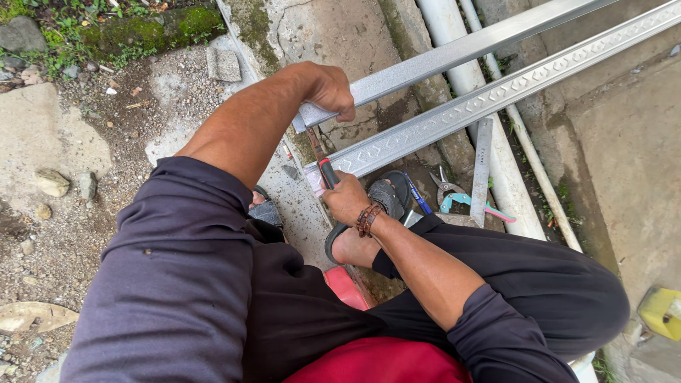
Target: The person marks a metal profile with a marker, then uses pliers to bend and secure a small metal piece into the frame. They continue to adjust and tighten the joint using pliers and a metal square.
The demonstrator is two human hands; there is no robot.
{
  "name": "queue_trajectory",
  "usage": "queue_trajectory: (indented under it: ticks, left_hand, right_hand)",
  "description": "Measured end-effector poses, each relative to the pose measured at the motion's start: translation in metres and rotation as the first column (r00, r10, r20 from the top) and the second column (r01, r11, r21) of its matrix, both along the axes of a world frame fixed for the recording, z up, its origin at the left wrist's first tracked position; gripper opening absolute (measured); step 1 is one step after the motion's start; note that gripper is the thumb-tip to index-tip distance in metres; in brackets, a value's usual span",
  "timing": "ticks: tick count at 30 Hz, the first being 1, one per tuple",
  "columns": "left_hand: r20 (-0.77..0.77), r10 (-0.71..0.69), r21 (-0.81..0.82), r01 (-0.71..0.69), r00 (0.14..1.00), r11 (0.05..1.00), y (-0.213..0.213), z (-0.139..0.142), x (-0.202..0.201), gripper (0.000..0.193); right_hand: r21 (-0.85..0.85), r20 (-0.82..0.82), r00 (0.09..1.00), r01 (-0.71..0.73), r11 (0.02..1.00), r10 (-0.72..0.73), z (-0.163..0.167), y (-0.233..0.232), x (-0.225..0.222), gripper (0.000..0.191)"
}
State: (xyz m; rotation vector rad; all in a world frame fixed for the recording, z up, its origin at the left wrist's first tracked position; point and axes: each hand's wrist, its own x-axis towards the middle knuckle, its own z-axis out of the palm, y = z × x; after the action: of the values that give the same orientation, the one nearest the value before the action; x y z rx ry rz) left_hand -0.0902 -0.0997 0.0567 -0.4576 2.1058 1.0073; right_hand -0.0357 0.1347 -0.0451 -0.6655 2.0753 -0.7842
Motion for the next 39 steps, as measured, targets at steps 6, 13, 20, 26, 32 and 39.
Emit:
queue_trajectory:
  ticks: [6,13,20,26,32,39]
  left_hand:
    - [0.074,0.131,0.128,-0.139,0.989,0.982,-0.016,-0.001,-0.011,0.059]
    - [0.012,0.117,0.053,-0.118,0.993,0.992,-0.022,-0.009,-0.006,0.063]
    - [0.040,0.154,0.085,-0.157,0.987,0.984,-0.020,-0.013,-0.004,0.065]
    - [0.075,0.213,0.228,-0.225,0.974,0.947,-0.027,-0.023,-0.012,0.063]
    - [0.084,0.170,0.222,-0.185,0.982,0.957,-0.021,-0.028,-0.013,0.070]
    - [0.088,0.158,0.079,-0.165,0.983,0.983,-0.018,-0.008,-0.007,0.078]
  right_hand:
    - [-0.063,-0.023,0.999,-0.024,0.998,0.022,0.007,0.008,-0.002,0.024]
    - [0.034,0.102,0.990,0.092,0.995,-0.095,0.022,-0.017,-0.007,0.041]
    - [0.111,0.362,0.930,0.023,0.994,-0.062,0.041,-0.007,-0.020,0.029]
    - [0.094,0.644,0.762,0.006,0.996,-0.065,0.065,0.003,-0.043,0.023]
    - [0.151,0.574,0.814,0.004,0.988,-0.091,0.075,0.011,-0.045,0.022]
    - [0.167,0.244,0.968,-0.100,0.981,0.057,0.068,0.013,-0.039,0.018]
